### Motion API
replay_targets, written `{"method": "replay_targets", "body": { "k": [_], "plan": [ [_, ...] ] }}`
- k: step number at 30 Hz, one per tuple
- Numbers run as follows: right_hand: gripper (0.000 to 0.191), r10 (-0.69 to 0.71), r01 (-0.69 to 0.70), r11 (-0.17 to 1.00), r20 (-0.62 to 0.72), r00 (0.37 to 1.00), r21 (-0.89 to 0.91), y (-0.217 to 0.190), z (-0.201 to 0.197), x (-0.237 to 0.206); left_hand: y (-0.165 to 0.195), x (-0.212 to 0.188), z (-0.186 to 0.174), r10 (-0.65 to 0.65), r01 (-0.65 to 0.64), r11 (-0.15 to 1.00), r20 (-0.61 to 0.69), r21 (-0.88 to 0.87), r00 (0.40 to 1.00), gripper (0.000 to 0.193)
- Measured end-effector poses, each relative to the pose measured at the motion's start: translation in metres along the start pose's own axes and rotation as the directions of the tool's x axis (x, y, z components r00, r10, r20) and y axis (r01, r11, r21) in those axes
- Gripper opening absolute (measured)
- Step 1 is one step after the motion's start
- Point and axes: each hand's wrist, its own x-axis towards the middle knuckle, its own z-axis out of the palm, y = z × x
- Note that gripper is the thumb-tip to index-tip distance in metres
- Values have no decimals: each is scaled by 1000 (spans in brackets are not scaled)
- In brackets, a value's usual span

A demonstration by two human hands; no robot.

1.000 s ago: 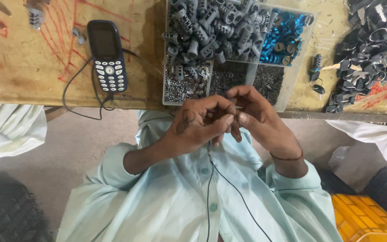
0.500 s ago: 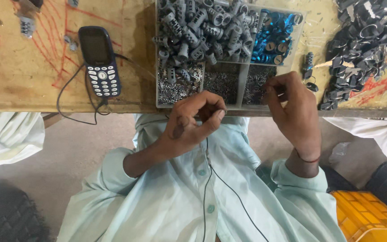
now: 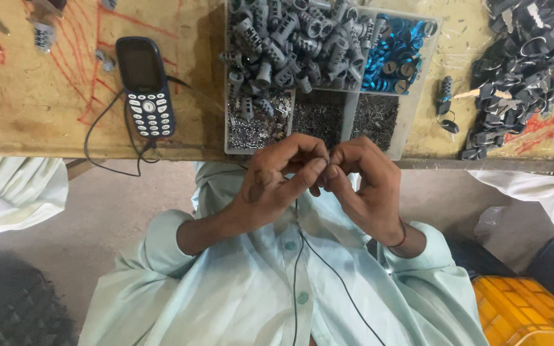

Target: The person sits at a workbench assembling small electrical connector parts. They pick a blue metal cap and a gray plastic body from a compartment tray, insert a spring or contact into the cap by hand, press and twist the parts together, and place the finished assembly on the table to the right, repeating the cycle.

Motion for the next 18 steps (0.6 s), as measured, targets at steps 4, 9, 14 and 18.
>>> {"method": "replay_targets", "body": {
  "k": [4,9,14,18],
  "plan": [
    [11,-141,139,984,-10,990,-114,-2,5,3,-1,-4,4,189,-171,966,-78,191,979,19],
    [14,-135,133,981,-6,991,-140,-5,9,7,-3,-5,1,143,-134,985,-77,109,987,16],
    [12,-101,103,988,25,995,-114,-6,11,6,1,-10,-7,138,-132,984,-41,118,990,17],
    [9,-91,93,991,26,996,-91,-9,17,7,3,-15,-11,98,-97,995,-32,27,995,17]
  ]
}}
